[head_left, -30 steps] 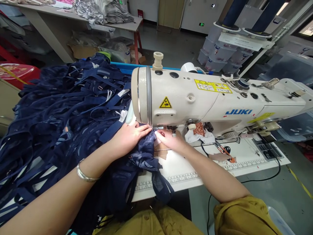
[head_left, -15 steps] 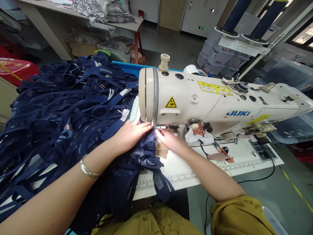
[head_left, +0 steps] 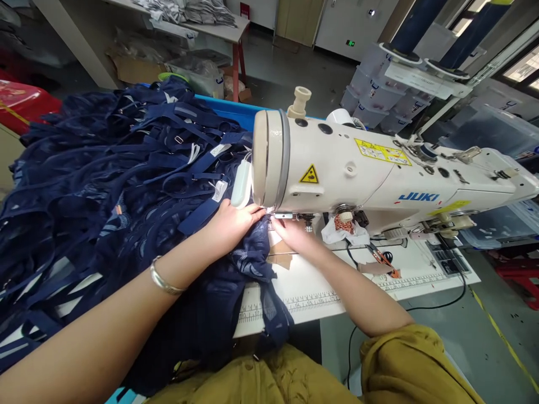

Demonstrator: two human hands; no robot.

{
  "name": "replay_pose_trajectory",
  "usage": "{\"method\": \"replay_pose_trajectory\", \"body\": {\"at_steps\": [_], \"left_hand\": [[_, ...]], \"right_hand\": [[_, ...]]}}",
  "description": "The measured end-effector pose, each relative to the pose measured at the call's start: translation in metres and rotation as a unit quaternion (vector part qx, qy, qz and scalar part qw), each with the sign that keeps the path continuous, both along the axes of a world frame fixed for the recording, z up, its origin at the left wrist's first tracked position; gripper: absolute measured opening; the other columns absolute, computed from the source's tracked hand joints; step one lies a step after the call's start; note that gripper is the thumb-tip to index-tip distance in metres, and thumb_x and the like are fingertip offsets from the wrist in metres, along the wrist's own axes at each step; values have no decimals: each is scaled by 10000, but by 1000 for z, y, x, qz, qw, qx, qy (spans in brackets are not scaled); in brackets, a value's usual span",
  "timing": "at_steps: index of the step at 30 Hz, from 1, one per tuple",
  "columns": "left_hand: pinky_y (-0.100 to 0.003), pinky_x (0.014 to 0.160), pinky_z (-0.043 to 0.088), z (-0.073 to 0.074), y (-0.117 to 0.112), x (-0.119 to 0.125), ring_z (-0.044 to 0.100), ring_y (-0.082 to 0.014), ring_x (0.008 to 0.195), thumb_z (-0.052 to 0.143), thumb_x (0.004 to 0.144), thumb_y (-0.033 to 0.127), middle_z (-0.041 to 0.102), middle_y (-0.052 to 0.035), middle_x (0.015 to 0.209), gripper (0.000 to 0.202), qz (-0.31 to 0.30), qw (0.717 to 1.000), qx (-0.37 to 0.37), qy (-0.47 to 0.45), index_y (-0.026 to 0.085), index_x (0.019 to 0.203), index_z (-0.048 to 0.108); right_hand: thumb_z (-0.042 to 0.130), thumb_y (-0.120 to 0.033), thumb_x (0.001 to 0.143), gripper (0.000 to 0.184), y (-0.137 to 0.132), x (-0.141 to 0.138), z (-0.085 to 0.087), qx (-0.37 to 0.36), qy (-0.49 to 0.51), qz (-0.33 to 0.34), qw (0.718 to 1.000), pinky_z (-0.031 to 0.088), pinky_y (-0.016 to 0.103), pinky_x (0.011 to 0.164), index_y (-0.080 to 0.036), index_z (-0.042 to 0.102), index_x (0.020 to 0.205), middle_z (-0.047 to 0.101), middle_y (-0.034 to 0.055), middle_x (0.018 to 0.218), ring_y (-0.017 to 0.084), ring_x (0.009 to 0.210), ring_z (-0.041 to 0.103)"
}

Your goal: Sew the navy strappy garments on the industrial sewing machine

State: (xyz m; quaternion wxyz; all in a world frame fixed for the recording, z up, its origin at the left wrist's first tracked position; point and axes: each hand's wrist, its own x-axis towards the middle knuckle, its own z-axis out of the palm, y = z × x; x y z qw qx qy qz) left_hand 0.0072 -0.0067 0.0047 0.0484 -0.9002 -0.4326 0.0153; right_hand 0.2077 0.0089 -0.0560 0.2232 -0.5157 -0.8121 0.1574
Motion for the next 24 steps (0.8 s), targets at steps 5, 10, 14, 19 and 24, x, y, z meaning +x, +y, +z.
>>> {"method": "replay_pose_trajectory", "body": {"at_steps": [5, 10, 14, 19, 24], "left_hand": [[-452, 857, 419, 0, -10, -2, 558, -311, 1042, 459, 866, 77, 561, -128, 1343, 493, -5, 1000, 12, 10, 170, 1347, 514], [-409, 837, 423, 1, -5, -8, 520, -292, 1126, 370, 881, 41, 604, -85, 1285, 501, 27, 999, 22, -25, 231, 1307, 555], [-402, 738, 431, 10, -11, -24, 556, -284, 980, 362, 877, 55, 591, -79, 1309, 525, 24, 999, 36, 12, 240, 1333, 544], [-416, 647, 417, 22, -23, -36, 535, -280, 813, 358, 849, 51, 637, -57, 1237, 554, 58, 993, 69, 72, 277, 1297, 591], [-441, 805, 452, 10, -14, -31, 536, -300, 997, 348, 832, 40, 623, -123, 1203, 566, 0, 998, 60, 14, 251, 1301, 584]], "right_hand": [[413, -321, 950, 314, -9, -4, 13, 22, -34, 43, 998, 398, 243, 719, -202, 630, 756, 651, 12, 741, 142, 718, 558], [446, -335, 957, 243, -10, -10, 14, 29, -30, 20, 999, 416, 282, 825, -216, 656, 925, 699, 62, 938, 186, 879, 607], [451, -381, 952, 277, -10, -2, 15, -11, -72, 31, 997, 437, 257, 786, -226, 679, 930, 712, 33, 880, 162, 816, 626], [452, -349, 950, 269, -5, 15, 26, -42, -87, -28, 995, 463, 312, 867, -252, 686, 1042, 716, 42, 1028, 199, 962, 640], [531, -301, 906, 214, 1, 19, 32, -71, -71, -55, 993, 475, 332, 896, -250, 698, 1029, 727, 51, 990, 234, 1055, 628]]}}
